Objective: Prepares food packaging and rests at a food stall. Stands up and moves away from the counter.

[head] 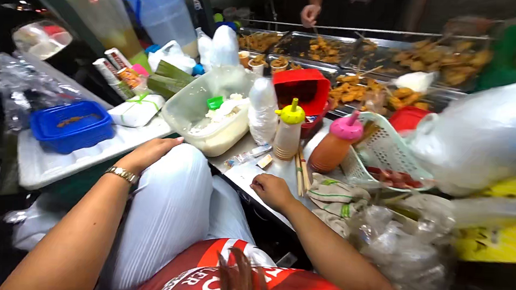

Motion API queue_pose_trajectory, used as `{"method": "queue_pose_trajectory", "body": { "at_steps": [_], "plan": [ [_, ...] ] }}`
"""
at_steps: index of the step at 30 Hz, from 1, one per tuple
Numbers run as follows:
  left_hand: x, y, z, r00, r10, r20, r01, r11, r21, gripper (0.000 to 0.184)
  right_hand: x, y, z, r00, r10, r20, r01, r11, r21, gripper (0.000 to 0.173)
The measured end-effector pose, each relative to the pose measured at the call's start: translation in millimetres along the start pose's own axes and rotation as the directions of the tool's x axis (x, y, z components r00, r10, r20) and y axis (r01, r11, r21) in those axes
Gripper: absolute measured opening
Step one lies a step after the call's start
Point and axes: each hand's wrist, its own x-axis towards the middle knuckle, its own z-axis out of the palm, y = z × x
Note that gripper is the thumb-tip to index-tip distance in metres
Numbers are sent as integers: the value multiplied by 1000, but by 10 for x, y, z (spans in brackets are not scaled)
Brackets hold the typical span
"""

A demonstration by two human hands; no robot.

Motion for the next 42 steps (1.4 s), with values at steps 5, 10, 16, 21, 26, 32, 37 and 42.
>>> {"method": "queue_pose_trajectory", "body": {
  "at_steps": [5, 10, 16, 21, 26, 32, 37, 42],
  "plan": [
    [-192, 150, -88, 994, 106, -28, -98, 973, 211, 56, 8, -11, -41, 1000, -6, 25, 7, 1000, -28, 36],
    [-515, 221, -225, 991, 98, -90, -58, 928, 367, 62, -6, -2, -54, 999, -40, 24, 41, 998, -49, 36],
    [-994, 50, -447, 964, 38, -264, 65, 927, 371, 65, 11, -8, -85, 998, -25, 55, 27, 999, -38, 36],
    [-1454, -173, -589, 917, 20, -397, 117, 941, 318, 66, 21, -2, -86, 999, -17, 48, 19, 999, -40, 35],
    [-1946, -426, -634, 814, -21, -581, 220, 936, 273, 68, 34, 13, -80, 999, -20, 38, 21, 999, -34, 33],
    [-2301, -854, -713, 659, -359, -661, 433, 899, -57, 70, 6, 51, -55, 999, -51, -8, 51, 999, 5, 29],
    [-2303, -1483, -741, 539, -577, -613, 430, 815, -388, 73, 3, 86, -18, 997, -52, -49, 53, 998, 19, 25],
    [-2203, -2047, -669, 446, -717, -535, 396, 695, -601, 68, -10, 165, 50, 987, -105, -123, 109, 994, 23, 23]
  ]
}}
